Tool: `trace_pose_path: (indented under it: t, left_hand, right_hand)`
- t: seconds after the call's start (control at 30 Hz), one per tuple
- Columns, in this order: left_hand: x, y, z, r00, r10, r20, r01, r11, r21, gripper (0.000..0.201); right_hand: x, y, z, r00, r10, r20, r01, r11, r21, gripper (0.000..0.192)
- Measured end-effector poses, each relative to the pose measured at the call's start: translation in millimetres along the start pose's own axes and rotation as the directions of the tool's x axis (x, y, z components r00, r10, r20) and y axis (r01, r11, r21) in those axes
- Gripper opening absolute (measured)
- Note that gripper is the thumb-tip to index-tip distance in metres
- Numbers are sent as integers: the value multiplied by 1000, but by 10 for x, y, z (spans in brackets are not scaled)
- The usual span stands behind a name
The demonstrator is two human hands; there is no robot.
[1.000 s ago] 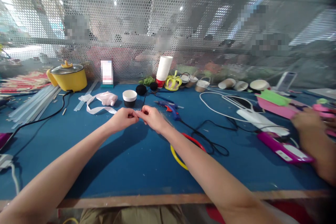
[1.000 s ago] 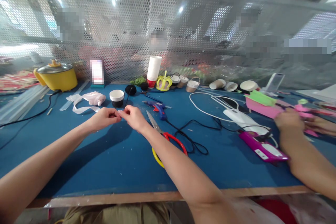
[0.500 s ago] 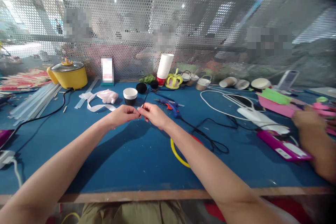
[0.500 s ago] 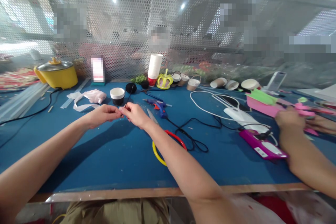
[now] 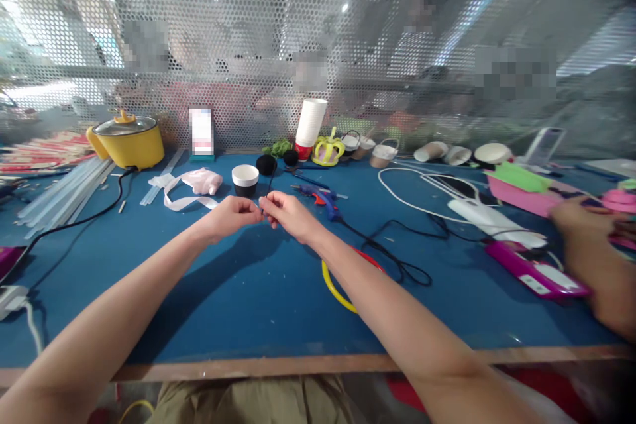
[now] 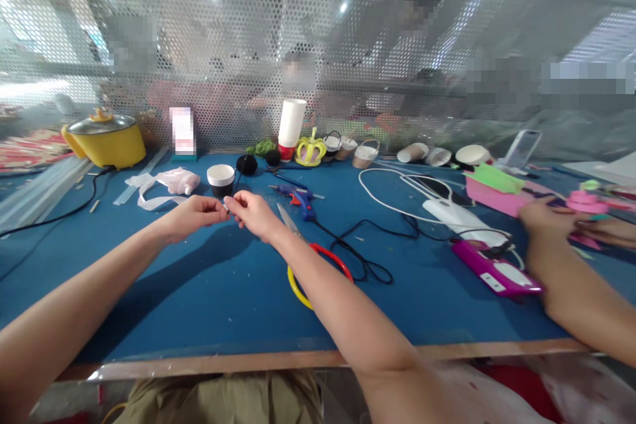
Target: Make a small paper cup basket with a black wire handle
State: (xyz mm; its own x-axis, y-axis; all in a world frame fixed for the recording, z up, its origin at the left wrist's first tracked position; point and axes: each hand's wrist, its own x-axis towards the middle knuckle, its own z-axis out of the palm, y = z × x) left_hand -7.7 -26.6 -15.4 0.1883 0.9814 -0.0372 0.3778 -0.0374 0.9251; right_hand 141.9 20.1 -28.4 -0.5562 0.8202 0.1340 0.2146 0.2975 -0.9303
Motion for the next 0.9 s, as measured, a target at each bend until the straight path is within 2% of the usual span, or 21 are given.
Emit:
trace_pose_path:
  t: [0.1, 0.4, 0.67, 0.8, 0.9]
  left_hand:
    - [-3, 7, -4, 1000, -10, 9, 10, 999, -32, 22]
    - [29, -55, 1, 998, 66, -2, -66, 995, 81, 20]
    - [33, -62, 11, 996, 82, -39, -76, 988, 134, 18]
    - [41, -87, 17, 996, 76, -42, -70, 991, 117, 18]
    - [65, -107, 5, 987, 99, -125, -94, 995, 45, 19]
  right_hand:
    - [19, 35, 2, 999, -29, 36, 25, 994, 104, 28]
    - [-6, -3, -23, 999, -39, -36, 30, 975, -222, 29]
    - [-13, -24, -7, 999, -31, -19, 24, 962, -274, 29]
    - [-16, -3, 26, 1000, 27, 2, -26, 983, -180, 29]
    - [-11, 10, 51, 995, 94, 37, -96, 994, 45, 29]
